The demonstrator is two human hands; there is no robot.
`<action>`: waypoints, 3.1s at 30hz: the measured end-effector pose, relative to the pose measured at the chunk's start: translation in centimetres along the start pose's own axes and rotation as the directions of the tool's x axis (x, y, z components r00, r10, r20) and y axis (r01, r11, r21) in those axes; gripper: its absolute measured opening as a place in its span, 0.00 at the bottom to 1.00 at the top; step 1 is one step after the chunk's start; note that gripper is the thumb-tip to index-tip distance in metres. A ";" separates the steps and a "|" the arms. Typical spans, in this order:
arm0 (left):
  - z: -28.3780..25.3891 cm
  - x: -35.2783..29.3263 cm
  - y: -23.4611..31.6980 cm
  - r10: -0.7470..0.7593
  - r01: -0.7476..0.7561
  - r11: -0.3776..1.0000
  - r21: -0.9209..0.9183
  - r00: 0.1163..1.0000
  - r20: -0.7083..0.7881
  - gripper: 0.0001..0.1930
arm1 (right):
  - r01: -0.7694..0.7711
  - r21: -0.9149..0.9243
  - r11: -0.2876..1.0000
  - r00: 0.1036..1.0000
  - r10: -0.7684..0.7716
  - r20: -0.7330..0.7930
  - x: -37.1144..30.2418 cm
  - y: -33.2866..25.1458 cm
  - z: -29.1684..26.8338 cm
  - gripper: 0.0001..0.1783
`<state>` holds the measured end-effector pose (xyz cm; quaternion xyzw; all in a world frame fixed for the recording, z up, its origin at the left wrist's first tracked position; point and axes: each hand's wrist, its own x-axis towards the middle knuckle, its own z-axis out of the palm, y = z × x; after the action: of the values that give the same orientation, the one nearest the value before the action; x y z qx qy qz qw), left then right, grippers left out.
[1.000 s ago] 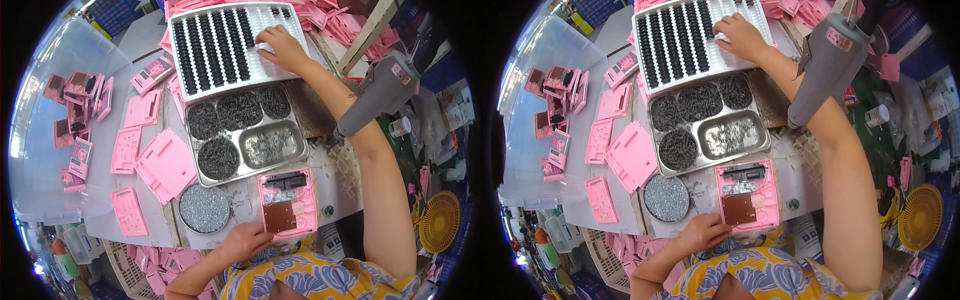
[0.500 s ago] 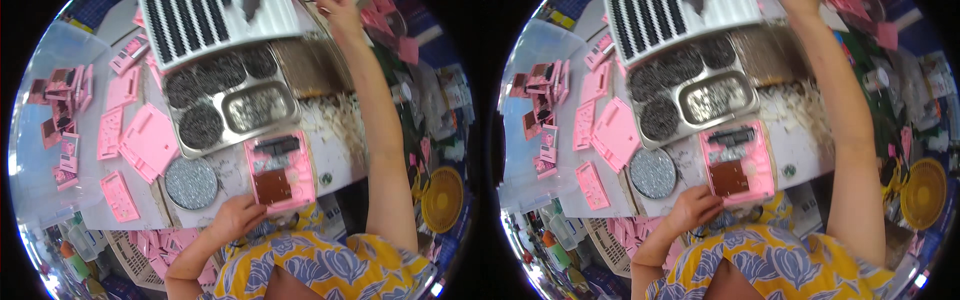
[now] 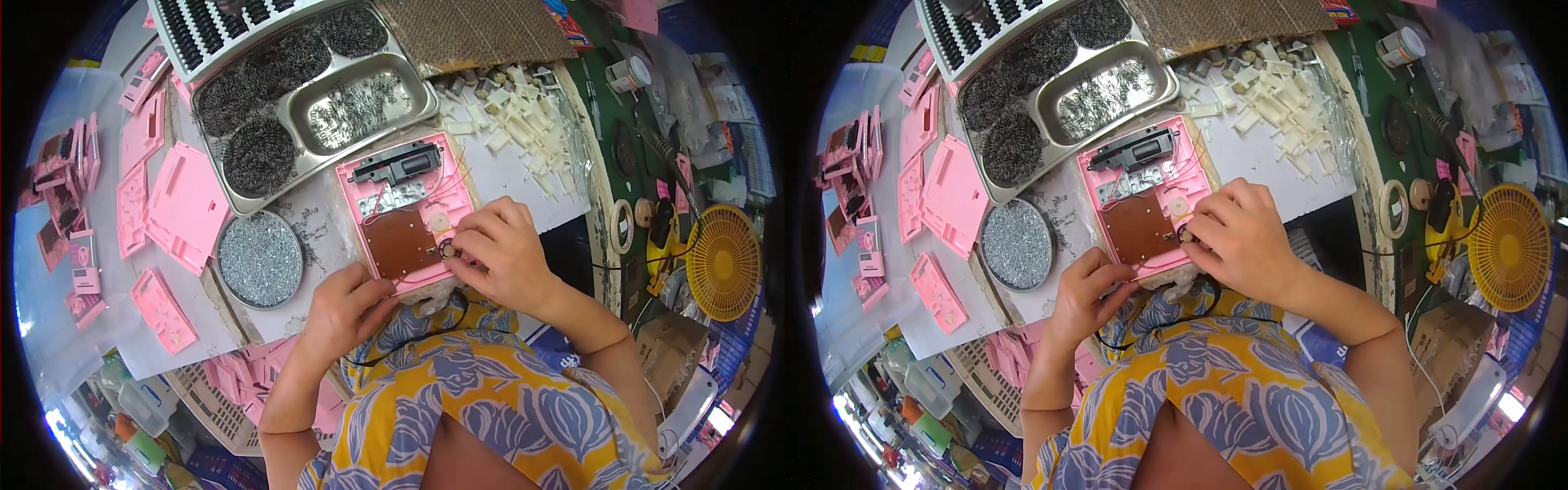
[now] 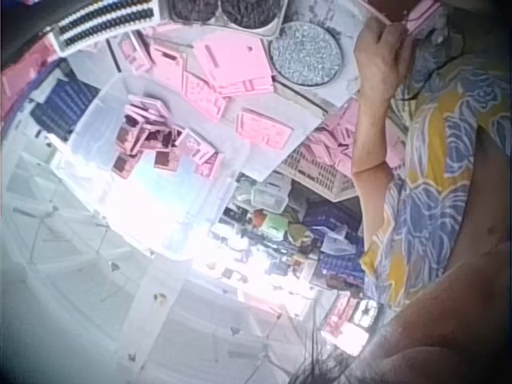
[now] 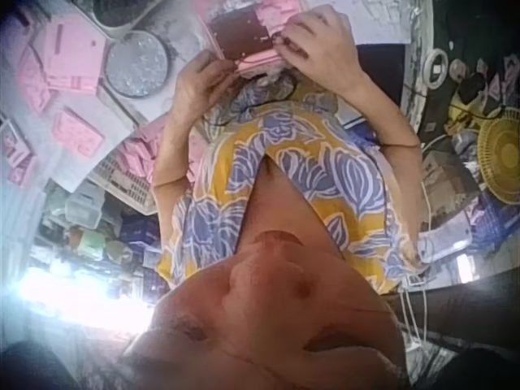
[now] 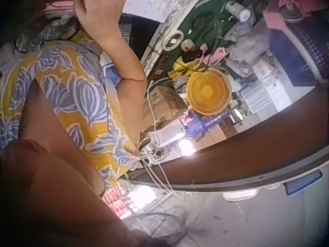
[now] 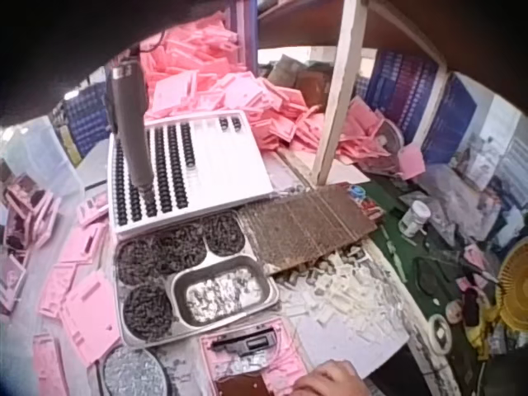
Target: Assembling a toy by soldering electronic components and securing the casing with screws.
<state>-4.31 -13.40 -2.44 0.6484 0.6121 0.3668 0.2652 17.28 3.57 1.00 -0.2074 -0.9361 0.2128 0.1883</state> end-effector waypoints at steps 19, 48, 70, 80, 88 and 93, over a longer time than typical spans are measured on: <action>-4.4 3.8 2.5 -0.097 0.098 0.995 0.014 0.950 0.295 0.08 | -0.342 -0.180 0.922 0.929 0.361 0.087 3.4 10.6 -3.4 0.15; -7.3 18.5 -4.0 0.011 0.078 0.963 0.256 0.945 -0.326 0.10 | -0.197 0.483 0.853 0.975 0.223 0.003 8.5 6.2 -3.6 0.13; -3.2 6.4 5.1 -0.279 0.546 0.581 -0.603 0.830 0.482 0.11 | 0.078 0.649 0.757 0.881 -0.357 0.310 4.0 1.8 -4.5 0.21; 0.3 10.3 4.4 -0.061 0.100 0.981 -0.168 0.973 0.221 0.12 | -0.215 0.956 -0.198 0.941 0.220 0.257 -4.7 5.7 -4.3 0.20; 4.3 12.6 4.6 0.034 -0.208 0.844 0.494 0.941 0.337 0.06 | -0.236 0.966 -0.101 0.917 0.307 0.256 -3.4 6.5 -4.9 0.21; 3.1 9.9 3.5 0.377 -0.363 0.882 0.301 0.926 0.010 0.12 | -0.245 0.693 0.678 0.957 0.285 0.060 -1.5 6.3 -4.5 0.17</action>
<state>0.08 -3.63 -0.02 0.7765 0.5316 0.3298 0.0748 22.42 9.50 1.37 -0.2604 -0.7423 0.5670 0.2441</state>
